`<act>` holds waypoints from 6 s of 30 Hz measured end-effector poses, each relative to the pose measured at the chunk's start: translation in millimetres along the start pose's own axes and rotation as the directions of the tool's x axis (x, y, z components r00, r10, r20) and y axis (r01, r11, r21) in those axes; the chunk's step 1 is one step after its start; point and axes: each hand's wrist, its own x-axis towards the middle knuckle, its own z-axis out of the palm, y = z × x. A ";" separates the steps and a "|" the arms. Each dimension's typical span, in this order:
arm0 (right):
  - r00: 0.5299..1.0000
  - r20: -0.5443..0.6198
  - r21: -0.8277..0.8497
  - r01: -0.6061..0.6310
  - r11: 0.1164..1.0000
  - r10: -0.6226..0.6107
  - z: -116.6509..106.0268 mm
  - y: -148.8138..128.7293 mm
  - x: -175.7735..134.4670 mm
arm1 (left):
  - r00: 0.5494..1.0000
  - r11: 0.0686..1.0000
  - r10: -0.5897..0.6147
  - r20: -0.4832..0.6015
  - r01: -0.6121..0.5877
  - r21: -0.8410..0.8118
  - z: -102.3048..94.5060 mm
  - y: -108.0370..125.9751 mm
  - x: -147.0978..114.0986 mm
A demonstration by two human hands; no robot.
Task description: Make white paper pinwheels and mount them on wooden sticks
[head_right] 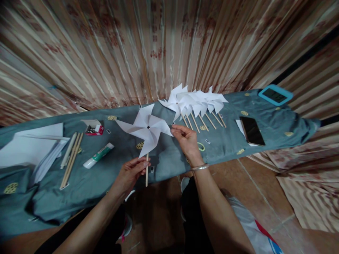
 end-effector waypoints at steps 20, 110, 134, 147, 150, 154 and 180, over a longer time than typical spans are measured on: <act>0.994 0.066 -0.078 -0.085 0.993 0.090 13.8 -11.9 -12.5 | 0.999 1.000 0.008 -0.032 -0.009 -0.015 -4.4 1.8 2.6; 0.997 0.030 -0.099 0.068 0.993 -0.065 5.4 -5.6 -7.0 | 0.999 1.000 0.004 0.040 -0.004 -0.001 -10.6 0.6 -2.8; 0.992 0.124 -0.143 -0.021 0.990 0.039 17.6 -3.0 -16.3 | 1.000 0.999 0.018 -0.025 -0.019 -0.028 -10.3 3.7 0.9; 0.969 0.241 -0.163 -0.019 0.987 0.058 21.5 -4.4 -23.4 | 0.998 0.999 0.045 -0.034 -0.046 -0.029 -11.3 4.0 2.6; 0.965 0.253 -0.146 -0.028 0.989 0.064 22.9 -5.1 -25.2 | 0.998 0.998 0.045 -0.034 -0.046 -0.032 -11.4 5.2 2.3; 0.955 0.285 -0.120 -0.051 0.991 0.084 25.1 -8.4 -27.3 | 0.998 0.998 0.047 -0.031 -0.048 -0.031 -11.1 6.8 1.7; 0.850 0.472 -0.062 -0.231 0.971 0.233 44.1 -16.9 -44.4 | 0.997 0.997 0.058 -0.053 -0.060 -0.039 -9.4 5.3 3.2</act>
